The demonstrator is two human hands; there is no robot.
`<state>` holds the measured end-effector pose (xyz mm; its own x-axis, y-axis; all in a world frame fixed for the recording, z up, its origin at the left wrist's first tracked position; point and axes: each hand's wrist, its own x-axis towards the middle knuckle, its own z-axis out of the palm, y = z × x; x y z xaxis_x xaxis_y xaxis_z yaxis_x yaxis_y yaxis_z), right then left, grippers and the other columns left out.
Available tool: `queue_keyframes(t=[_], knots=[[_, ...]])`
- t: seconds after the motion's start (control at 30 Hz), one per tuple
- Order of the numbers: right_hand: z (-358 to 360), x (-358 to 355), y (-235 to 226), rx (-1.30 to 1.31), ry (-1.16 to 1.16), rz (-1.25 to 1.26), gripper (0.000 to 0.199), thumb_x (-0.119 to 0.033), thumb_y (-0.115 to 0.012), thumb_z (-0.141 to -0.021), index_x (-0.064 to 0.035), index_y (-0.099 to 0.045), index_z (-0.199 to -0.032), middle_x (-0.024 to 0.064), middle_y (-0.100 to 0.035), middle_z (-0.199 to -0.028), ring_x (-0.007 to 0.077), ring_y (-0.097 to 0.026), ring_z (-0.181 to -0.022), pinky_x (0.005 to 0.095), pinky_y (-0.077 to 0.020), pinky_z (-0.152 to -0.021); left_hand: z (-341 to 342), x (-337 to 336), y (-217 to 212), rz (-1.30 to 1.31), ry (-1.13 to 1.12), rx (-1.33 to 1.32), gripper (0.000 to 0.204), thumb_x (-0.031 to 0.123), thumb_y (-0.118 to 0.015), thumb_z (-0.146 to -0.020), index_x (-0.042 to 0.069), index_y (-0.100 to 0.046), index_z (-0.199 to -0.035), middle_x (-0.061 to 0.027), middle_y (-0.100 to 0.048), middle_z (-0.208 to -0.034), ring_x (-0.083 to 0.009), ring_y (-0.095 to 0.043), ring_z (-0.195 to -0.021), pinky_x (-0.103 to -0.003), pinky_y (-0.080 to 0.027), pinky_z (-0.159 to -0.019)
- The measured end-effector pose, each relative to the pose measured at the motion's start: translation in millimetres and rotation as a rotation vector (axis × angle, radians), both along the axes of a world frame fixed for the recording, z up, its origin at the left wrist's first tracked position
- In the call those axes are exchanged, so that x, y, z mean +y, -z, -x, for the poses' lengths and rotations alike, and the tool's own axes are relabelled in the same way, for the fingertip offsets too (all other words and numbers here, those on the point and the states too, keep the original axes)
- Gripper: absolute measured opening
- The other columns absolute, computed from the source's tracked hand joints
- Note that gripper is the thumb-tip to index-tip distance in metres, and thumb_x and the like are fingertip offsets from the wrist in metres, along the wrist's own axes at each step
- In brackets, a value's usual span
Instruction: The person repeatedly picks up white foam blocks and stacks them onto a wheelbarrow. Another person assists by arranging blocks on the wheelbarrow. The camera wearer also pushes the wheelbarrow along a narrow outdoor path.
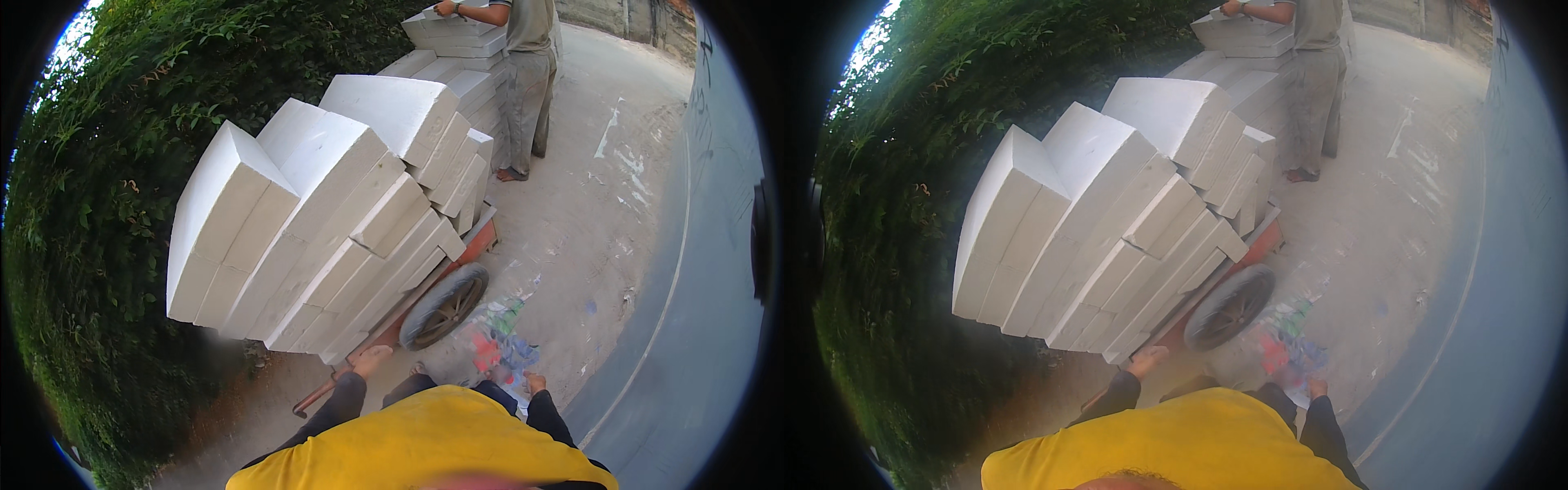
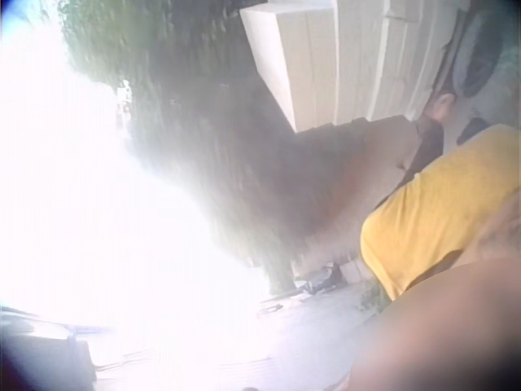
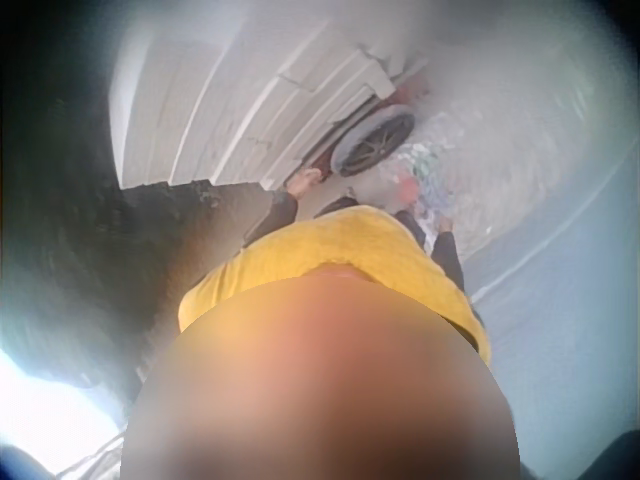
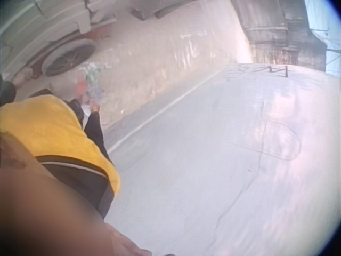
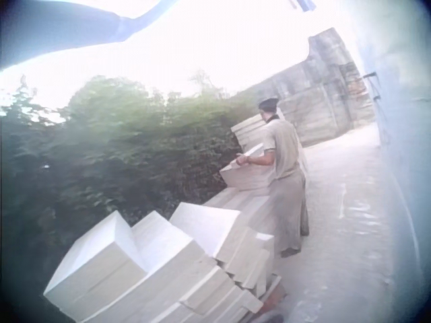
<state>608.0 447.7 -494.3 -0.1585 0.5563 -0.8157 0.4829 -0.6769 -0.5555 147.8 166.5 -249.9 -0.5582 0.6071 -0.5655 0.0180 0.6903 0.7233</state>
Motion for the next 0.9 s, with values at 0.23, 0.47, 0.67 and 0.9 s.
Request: queue_keyframes(t=[0.23, 0.47, 0.67, 0.9], knots=[[-50, -46, -1, -0.012, 0.185, 0.127, 0.036, -0.026, -0.078, -0.086, 0.0041, -0.07, -0.104, 0.0131, -0.068, -0.087, 0.0242, -0.066, -0.067, 0.0376, -0.0458, -0.051, -50, -74, 19, 0.374, 0.127, -0.007, 0.052, 0.045, -0.057, -0.1, 0.013, -0.06, -0.141, -0.0112, -0.065, -0.133, -0.0264, -0.06, -0.125, -0.042, -0.052, -0.096], [-7, 56, -41, -0.108, -0.229, 0.097, 0.068, -0.046, -0.063, -0.095, -0.0038, -0.052, -0.148, 0.015, -0.054, -0.148, 0.0334, -0.068, -0.111, 0.0428, -0.0499, -0.086, -70, -75, 33, 0.285, -0.398, -0.311, 0.07, 0.05, -0.063, -0.093, 0.009, -0.05, -0.148, -0.0164, -0.062, -0.138, -0.0343, -0.057, -0.13, -0.057, -0.047, -0.102], [78, 140, -98, -0.036, -0.325, -0.153, 0.067, -0.047, -0.062, -0.097, 0.0, -0.055, -0.144, 0.0143, -0.059, -0.142, 0.0308, -0.068, -0.11, 0.0421, -0.0534, -0.084, -83, -42, 37, 0.139, -0.282, -0.048, 0.056, 0.049, -0.066, -0.092, 0.005, -0.069, -0.126, -0.0179, -0.07, -0.121, -0.0296, -0.065, -0.118, -0.04, -0.051, -0.1], [141, 144, -154, 0.003, -0.493, -0.159, 0.07, -0.05, -0.061, -0.097, 0.0005, -0.053, -0.145, 0.0141, -0.062, -0.139, 0.0322, -0.067, -0.11, 0.0442, -0.0517, -0.09, -83, -81, 86, 0.117, -0.526, -0.197, 0.053, 0.042, -0.066, -0.094, 0.002, -0.066, -0.128, -0.0185, -0.069, -0.121, -0.0306, -0.068, -0.112, -0.04, -0.056, -0.092]])
